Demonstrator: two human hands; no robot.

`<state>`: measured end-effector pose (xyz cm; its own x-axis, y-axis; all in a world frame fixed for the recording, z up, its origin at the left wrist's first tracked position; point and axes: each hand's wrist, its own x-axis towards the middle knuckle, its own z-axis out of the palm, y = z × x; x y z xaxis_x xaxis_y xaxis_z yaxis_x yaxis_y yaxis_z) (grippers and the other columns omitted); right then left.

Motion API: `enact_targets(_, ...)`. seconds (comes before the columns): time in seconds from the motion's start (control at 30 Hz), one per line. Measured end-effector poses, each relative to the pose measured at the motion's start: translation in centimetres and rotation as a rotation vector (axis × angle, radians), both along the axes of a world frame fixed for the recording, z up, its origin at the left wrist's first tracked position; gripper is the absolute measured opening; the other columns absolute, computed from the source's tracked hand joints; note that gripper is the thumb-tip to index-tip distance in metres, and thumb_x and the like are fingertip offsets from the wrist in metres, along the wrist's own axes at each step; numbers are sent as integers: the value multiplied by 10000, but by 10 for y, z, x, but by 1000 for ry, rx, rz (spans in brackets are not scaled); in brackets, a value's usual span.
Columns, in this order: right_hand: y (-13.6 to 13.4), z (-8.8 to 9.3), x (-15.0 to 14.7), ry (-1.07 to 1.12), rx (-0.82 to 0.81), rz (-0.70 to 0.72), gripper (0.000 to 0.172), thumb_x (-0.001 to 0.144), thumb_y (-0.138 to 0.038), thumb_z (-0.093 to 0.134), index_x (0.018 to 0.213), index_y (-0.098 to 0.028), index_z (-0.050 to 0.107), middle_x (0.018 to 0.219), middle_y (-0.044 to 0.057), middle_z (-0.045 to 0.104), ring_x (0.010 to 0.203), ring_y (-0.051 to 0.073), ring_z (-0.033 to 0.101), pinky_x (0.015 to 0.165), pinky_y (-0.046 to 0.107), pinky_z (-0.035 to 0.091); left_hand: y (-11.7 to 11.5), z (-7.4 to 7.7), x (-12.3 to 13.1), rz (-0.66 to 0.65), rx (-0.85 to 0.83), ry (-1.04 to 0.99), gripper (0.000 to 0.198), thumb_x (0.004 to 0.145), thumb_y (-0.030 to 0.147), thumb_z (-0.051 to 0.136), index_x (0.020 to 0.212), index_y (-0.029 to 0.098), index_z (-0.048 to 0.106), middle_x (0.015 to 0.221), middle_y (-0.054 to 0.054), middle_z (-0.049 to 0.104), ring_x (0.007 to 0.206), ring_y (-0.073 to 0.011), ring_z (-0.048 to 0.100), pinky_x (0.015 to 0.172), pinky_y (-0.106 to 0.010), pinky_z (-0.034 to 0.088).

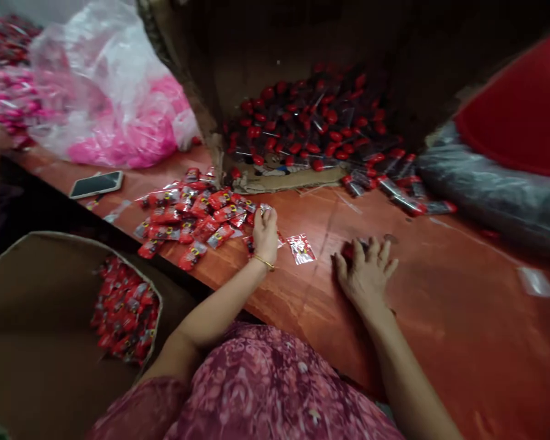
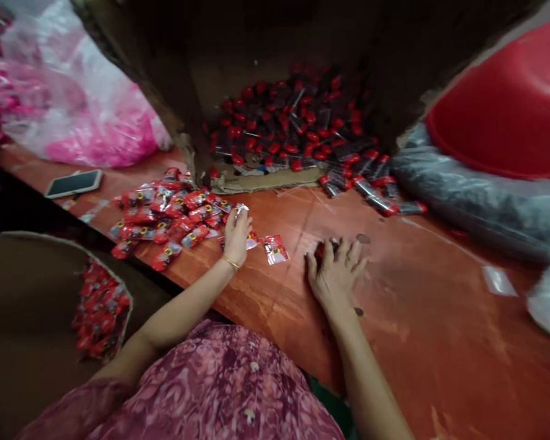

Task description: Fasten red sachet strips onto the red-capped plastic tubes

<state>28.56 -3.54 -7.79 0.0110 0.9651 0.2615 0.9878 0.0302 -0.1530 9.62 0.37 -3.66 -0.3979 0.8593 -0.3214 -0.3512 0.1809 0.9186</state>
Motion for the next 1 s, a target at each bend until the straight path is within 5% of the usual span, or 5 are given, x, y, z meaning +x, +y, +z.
enact_targets(0.1, -7, -3, -16, -7, 88, 178, 482, 890, -473, 374, 1137, -124, 597, 1321, 215, 490, 1299, 378, 333, 981, 603, 269, -7, -4, -3, -94, 90, 414, 400, 728, 368, 687, 1085, 206, 613, 1192, -105, 609, 1171, -228, 522, 982, -362, 395)
enact_targets(0.23, -10, -6, -35, -18, 110, 335, 474, 883, -483, 404, 1102, -124, 623, 1227, 195, 579, 1231, 365, 417, 975, 578, 275, -25, -8, -7, -678, 123, 1188, 216, 768, 366, 634, 941, 261, 708, 1246, -53, 600, 1311, -302, 364, 1095, -525, 214)
enact_targets(0.33, -12, -4, -41, 22, 105, 349, 414, 897, -428, 401, 1062, -138, 646, 1206, 182, 600, 1206, 351, 444, 971, 563, 285, -32, -12, -9, -805, 123, 1444, 232, 859, 342, 503, 918, 298, 723, 1227, -30, 619, 1295, -301, 390, 1081, -552, 214)
enact_targets(0.73, -19, 8, -39, 291, 129, 230, 285, 881, -347, 462, 986, -168, 658, 1139, 144, 647, 1145, 307, 512, 974, 544, 319, -31, -14, -6, -679, 210, 1455, 269, 878, 311, 474, 988, 256, 714, 1172, -87, 653, 1233, -298, 476, 1066, -567, 247)
enact_targets(1.0, -6, 29, -60, 1116, 1, 141, 297, 774, -449, 581, 884, -177, 632, 794, 47, 683, 693, 168, 597, 671, 303, 479, -39, 8, -9, -474, 328, 1174, 258, 850, 357, 528, 1015, 257, 700, 1263, -81, 594, 1261, -298, 456, 1086, -571, 204)
